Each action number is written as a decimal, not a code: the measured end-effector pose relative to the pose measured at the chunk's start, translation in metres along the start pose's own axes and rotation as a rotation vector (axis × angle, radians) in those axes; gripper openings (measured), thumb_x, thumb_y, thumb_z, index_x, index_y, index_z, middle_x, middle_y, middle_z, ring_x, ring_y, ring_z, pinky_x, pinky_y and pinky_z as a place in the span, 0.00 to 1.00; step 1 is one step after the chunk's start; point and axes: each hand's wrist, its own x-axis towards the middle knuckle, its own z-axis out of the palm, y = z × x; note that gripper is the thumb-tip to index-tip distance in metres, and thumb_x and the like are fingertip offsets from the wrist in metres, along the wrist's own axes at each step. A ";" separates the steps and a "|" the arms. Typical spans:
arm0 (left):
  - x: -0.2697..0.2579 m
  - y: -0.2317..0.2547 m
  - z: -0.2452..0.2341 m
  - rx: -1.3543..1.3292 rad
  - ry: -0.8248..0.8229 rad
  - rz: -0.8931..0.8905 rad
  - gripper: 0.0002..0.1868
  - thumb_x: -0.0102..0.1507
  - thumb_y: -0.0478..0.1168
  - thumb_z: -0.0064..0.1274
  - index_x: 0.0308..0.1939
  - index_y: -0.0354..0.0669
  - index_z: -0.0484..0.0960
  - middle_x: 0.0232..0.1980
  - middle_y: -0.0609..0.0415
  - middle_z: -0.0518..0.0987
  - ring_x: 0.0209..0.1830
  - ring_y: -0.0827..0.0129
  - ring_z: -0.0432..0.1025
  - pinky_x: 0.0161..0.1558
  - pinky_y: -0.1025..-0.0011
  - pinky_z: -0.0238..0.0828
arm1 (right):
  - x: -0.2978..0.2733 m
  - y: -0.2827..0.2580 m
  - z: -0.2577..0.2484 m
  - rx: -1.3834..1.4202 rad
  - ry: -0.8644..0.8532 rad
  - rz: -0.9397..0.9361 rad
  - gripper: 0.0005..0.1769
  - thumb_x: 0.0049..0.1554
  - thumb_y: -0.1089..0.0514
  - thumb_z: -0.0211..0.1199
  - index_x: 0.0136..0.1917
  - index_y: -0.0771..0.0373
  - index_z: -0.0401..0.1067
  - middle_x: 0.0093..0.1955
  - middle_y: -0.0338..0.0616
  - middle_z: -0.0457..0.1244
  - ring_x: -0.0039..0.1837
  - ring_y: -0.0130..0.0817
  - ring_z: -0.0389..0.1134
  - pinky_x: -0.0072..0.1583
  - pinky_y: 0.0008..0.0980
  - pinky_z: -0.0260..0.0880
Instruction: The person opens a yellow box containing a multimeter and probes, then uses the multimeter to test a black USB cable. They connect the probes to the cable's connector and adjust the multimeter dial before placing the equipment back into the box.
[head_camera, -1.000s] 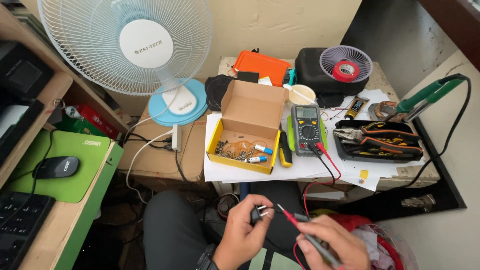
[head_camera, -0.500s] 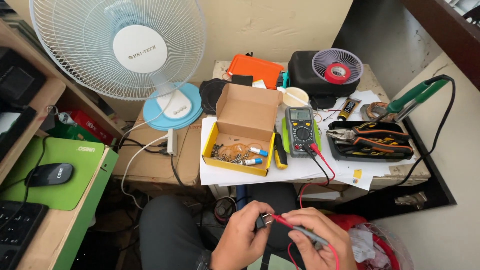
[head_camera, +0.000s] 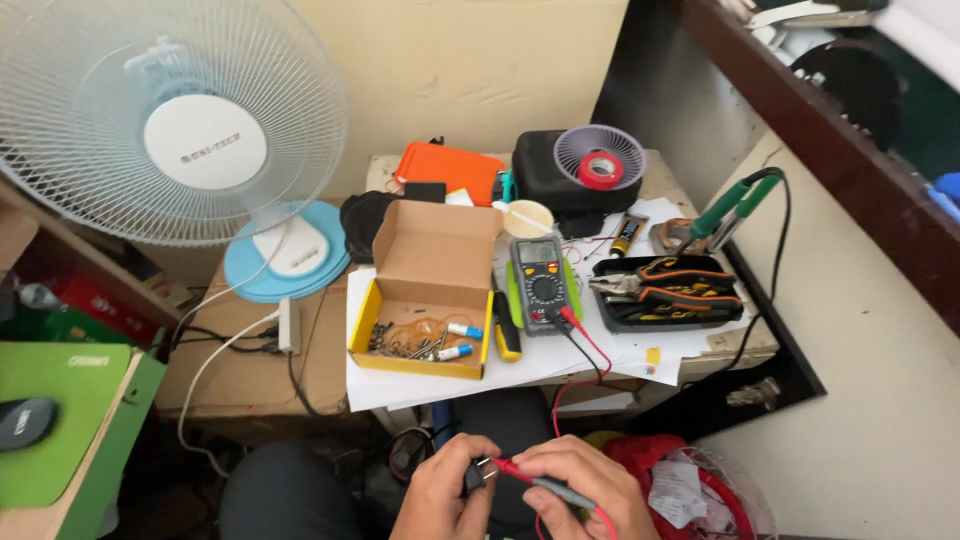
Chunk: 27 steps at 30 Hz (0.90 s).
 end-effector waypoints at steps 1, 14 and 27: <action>0.001 -0.002 0.002 -0.002 -0.003 0.006 0.09 0.70 0.38 0.58 0.53 0.52 0.88 0.49 0.57 0.89 0.39 0.65 0.81 0.39 0.67 0.72 | 0.000 -0.001 -0.001 -0.005 0.004 -0.001 0.18 0.71 0.46 0.65 0.54 0.61 0.86 0.52 0.49 0.80 0.51 0.38 0.83 0.57 0.32 0.82; 0.002 -0.004 0.003 -0.017 0.020 0.065 0.07 0.72 0.38 0.57 0.53 0.50 0.87 0.47 0.55 0.88 0.37 0.65 0.78 0.40 0.67 0.71 | -0.001 -0.003 -0.003 0.012 0.013 0.045 0.17 0.69 0.46 0.66 0.53 0.60 0.87 0.53 0.48 0.81 0.52 0.36 0.83 0.58 0.31 0.81; -0.002 0.023 -0.005 -0.091 0.089 0.273 0.07 0.76 0.36 0.53 0.56 0.42 0.83 0.49 0.49 0.86 0.48 0.56 0.83 0.50 0.63 0.77 | -0.002 0.022 -0.016 -0.337 -0.291 -0.013 0.23 0.66 0.49 0.71 0.70 0.61 0.81 0.64 0.45 0.74 0.64 0.44 0.74 0.66 0.44 0.75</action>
